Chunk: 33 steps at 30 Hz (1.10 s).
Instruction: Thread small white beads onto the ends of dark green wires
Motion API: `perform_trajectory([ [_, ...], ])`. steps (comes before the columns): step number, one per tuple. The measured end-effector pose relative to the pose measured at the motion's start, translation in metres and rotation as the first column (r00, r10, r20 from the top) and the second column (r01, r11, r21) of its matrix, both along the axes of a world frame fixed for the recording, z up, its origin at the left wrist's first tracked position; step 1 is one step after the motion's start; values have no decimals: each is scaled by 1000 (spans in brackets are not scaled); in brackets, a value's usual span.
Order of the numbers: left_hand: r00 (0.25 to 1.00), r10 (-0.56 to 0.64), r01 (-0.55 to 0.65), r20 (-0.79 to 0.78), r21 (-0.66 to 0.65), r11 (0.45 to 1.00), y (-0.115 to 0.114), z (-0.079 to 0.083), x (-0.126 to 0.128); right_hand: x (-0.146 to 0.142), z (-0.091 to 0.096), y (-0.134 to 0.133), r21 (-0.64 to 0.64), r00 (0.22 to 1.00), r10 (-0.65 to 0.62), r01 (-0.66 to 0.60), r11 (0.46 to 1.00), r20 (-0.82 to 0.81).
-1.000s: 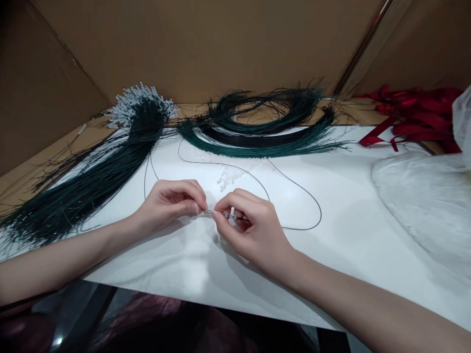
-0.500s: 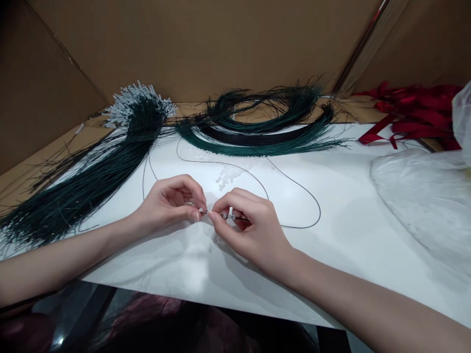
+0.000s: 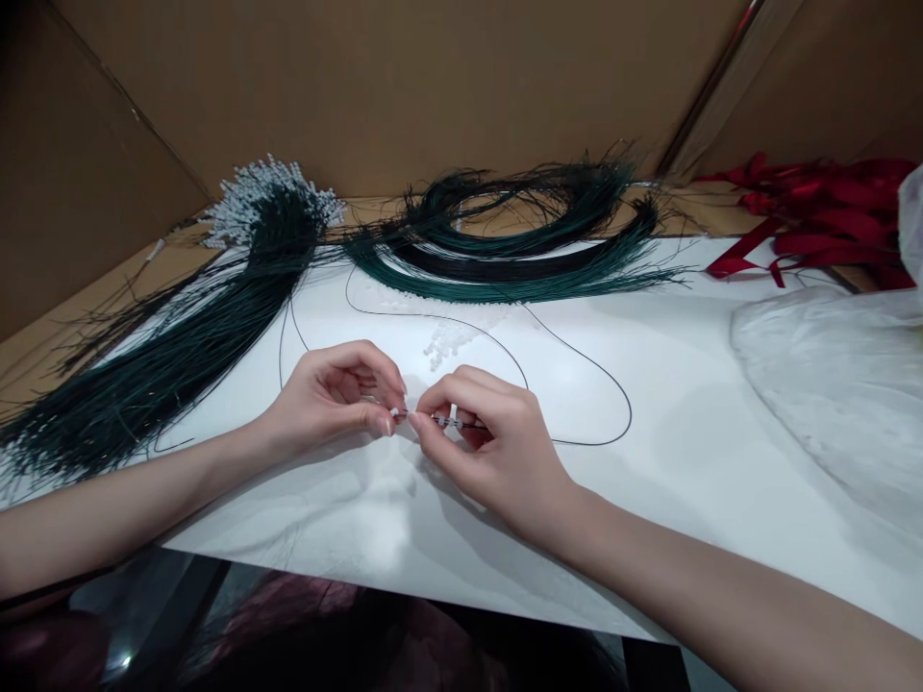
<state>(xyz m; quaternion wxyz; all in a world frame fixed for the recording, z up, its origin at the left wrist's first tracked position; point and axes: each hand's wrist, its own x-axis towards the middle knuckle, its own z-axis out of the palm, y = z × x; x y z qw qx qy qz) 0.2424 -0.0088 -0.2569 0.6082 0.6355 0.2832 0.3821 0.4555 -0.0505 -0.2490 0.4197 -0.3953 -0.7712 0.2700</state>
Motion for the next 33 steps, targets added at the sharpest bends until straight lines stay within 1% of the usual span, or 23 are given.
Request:
perform_trajectory([
  [9,998,44,-42,-44,63,997,0,1,2,0,0,-1,-4,1000,4,-4,1000,21],
  [14,998,32,-26,-59,89,996,0,1,2,0,0,-1,0,999,-6,6,1000,31],
  [21,997,46,-40,-65,97,995,-3,4,3,-1,0,-2,2,999,2,-2,1000,39],
  [28,997,42,-31,-69,151,988,-2,2,3,0,-1,-2,-3,999,12,-12,1000,51],
  [33,996,49,-37,-70,153,987,-2,2,3,0,-1,-2,24,999,10,-11,1000,52],
])
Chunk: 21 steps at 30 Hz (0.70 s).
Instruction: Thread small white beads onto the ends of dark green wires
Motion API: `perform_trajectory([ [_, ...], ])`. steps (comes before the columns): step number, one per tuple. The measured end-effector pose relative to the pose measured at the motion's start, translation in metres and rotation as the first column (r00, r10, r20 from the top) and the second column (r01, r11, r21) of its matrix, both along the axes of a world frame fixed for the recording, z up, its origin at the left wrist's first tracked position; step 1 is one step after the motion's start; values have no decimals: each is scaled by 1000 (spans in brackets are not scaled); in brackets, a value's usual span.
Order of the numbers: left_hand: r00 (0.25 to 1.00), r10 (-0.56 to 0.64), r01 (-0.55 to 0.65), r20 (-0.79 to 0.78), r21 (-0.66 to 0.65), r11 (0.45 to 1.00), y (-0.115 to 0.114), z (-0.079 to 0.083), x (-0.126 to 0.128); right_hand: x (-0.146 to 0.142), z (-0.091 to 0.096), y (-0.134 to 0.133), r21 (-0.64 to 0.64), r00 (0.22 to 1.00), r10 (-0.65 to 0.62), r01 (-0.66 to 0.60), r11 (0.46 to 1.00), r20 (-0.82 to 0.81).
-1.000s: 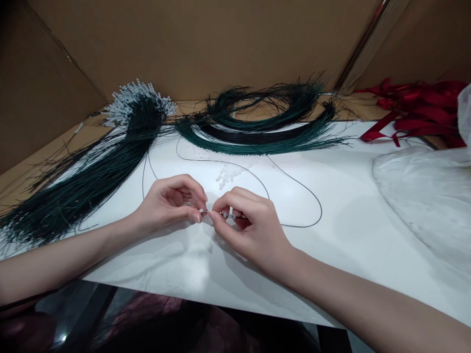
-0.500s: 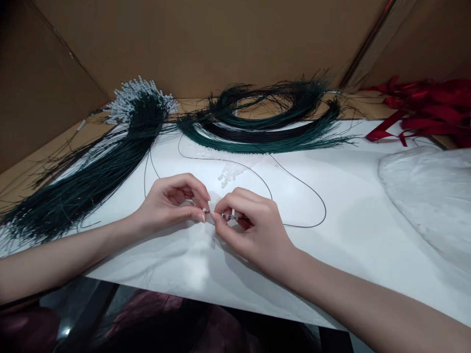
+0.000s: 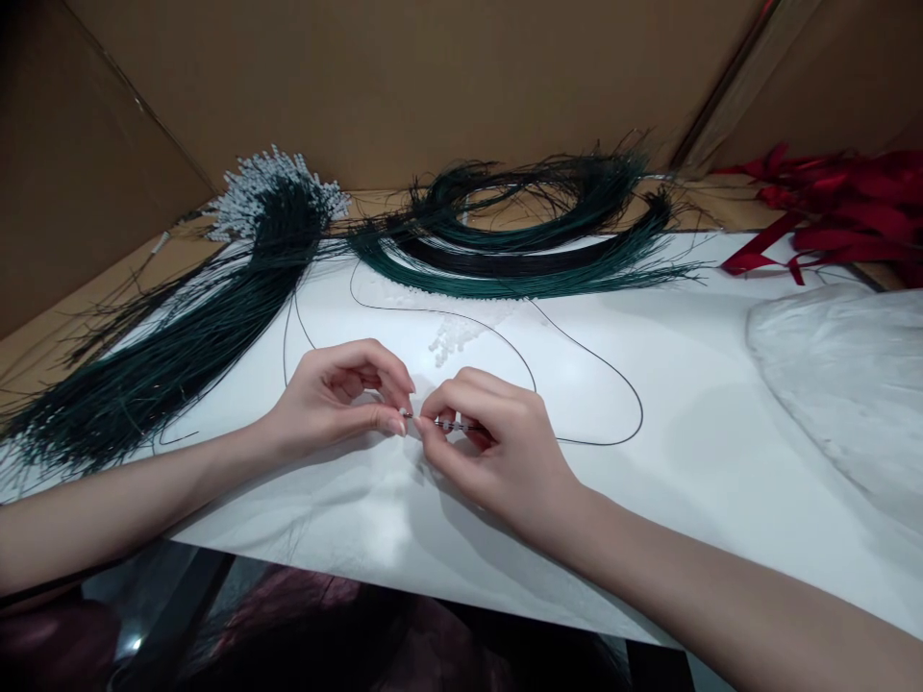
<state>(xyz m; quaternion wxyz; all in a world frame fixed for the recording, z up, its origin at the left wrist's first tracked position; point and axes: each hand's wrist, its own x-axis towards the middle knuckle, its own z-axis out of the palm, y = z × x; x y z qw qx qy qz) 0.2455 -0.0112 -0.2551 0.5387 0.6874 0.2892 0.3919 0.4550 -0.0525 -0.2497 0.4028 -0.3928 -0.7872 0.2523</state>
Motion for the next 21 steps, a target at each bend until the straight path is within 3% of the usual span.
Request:
perform_trajectory([
  [21,1000,-25,23,17,72,997,0,-2,0,-1,-2,1,9,1000,15,-15,1000,17],
])
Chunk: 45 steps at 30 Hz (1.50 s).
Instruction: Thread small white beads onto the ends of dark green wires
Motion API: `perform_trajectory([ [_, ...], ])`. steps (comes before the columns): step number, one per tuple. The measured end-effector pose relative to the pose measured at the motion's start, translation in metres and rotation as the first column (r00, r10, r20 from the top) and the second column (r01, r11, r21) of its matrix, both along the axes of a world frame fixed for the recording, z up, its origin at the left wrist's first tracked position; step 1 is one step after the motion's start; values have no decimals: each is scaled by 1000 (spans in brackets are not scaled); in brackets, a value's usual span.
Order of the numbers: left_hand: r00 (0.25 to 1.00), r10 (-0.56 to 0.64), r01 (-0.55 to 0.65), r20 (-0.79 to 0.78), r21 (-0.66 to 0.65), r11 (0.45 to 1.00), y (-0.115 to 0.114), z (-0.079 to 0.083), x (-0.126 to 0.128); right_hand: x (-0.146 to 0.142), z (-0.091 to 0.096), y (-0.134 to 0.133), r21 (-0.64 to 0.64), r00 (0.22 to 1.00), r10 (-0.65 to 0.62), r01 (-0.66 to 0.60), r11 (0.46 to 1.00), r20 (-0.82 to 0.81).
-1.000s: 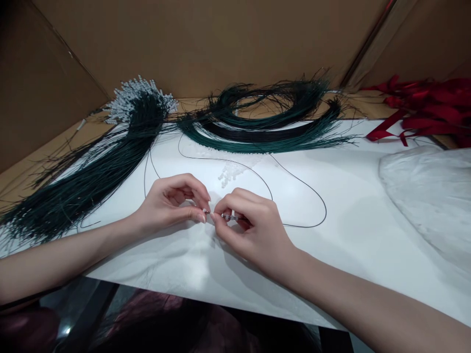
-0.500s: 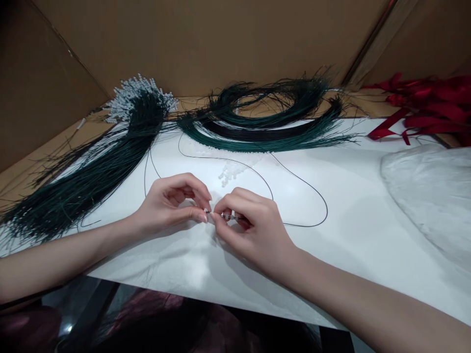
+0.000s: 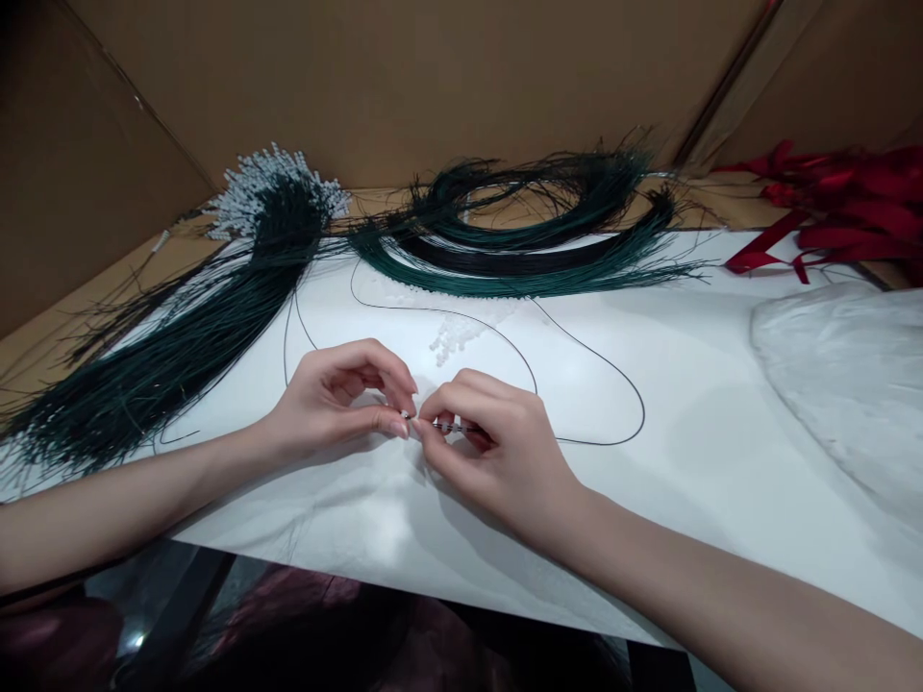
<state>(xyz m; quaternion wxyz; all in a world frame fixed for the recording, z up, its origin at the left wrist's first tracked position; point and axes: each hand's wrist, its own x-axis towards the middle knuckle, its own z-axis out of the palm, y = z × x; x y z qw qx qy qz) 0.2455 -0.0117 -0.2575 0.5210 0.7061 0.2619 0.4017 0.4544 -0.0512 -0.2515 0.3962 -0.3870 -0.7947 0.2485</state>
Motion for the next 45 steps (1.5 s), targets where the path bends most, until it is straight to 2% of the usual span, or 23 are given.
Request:
perform_trajectory([
  [21,996,43,-39,-83,49,998,-1,0,2,-1,-2,-1,-53,1000,-25,24,998,-17],
  [32,991,24,-6,-131,138,990,-5,0,3,-1,-4,0,-45,999,-46,46,998,7],
  [38,985,45,-21,-167,141,990,-4,3,0,-2,-4,-1,-41,999,-52,52,998,0],
  [45,989,8,16,-146,163,987,-5,5,1,-2,-2,0,-26,996,-70,71,997,48],
])
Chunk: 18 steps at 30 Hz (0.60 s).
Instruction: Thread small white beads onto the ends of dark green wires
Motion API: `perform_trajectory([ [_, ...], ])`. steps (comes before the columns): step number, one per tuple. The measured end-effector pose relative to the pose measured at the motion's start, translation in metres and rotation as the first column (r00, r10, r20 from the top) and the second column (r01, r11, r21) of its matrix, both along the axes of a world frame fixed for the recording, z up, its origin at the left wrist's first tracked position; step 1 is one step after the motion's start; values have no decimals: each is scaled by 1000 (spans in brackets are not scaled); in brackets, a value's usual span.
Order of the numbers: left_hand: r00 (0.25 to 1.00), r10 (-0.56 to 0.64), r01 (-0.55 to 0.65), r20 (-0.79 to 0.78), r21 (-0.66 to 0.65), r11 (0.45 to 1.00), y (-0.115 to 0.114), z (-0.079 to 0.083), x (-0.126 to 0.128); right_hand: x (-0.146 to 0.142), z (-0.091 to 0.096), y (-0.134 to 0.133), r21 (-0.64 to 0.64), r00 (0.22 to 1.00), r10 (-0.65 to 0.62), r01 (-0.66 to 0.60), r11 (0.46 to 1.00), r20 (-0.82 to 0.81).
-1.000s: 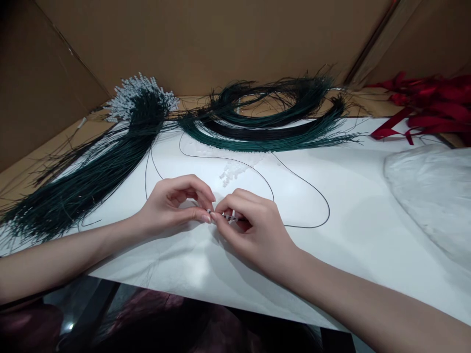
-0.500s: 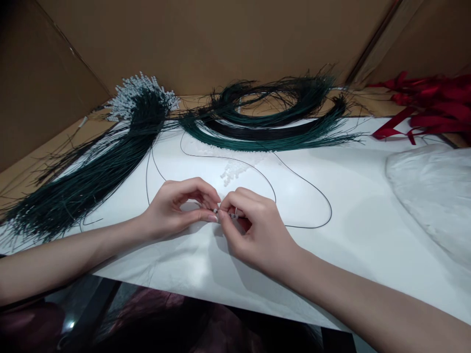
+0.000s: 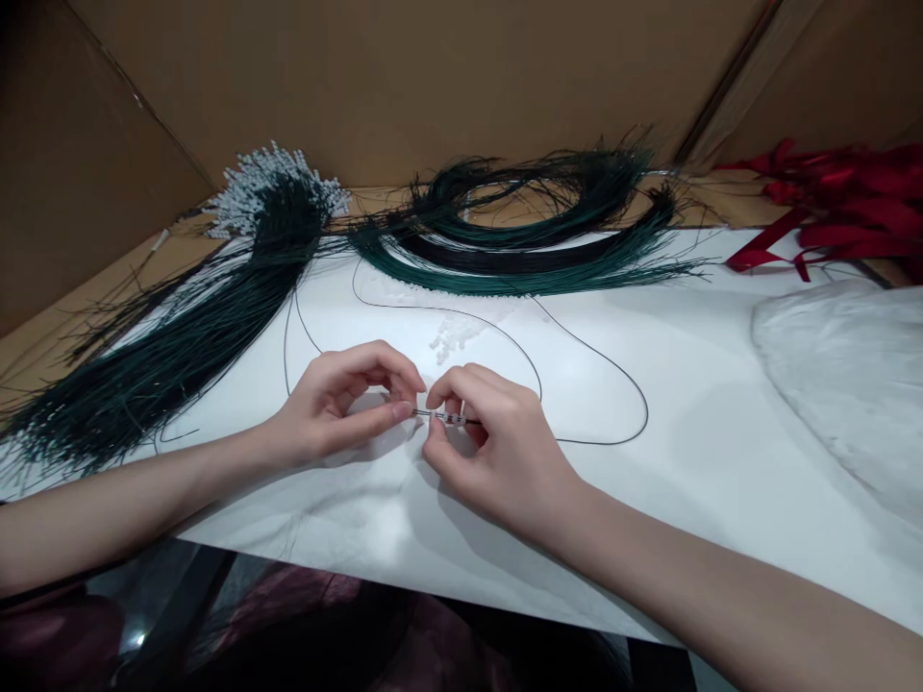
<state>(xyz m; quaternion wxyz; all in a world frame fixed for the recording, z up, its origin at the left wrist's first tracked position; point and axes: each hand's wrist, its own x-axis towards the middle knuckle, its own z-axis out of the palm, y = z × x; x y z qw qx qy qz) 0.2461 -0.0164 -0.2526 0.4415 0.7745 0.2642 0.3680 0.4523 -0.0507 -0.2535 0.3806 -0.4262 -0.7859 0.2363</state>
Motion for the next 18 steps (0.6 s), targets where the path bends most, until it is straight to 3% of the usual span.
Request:
perform_trajectory([
  [10,1000,2,0,19,-65,998,0,1,-1,-1,1,1,7,999,40,-40,999,7],
  [12,998,52,-50,20,-68,996,6,2,-3,0,0,1,-3,999,51,-51,999,8],
  [16,962,253,-249,-102,57,967,26,1,-5,1,-1,0,-45,997,73,-72,996,14],
  [18,931,292,-259,-220,169,951,38,0,-4,2,-1,0,-58,997,80,-79,995,9],
])
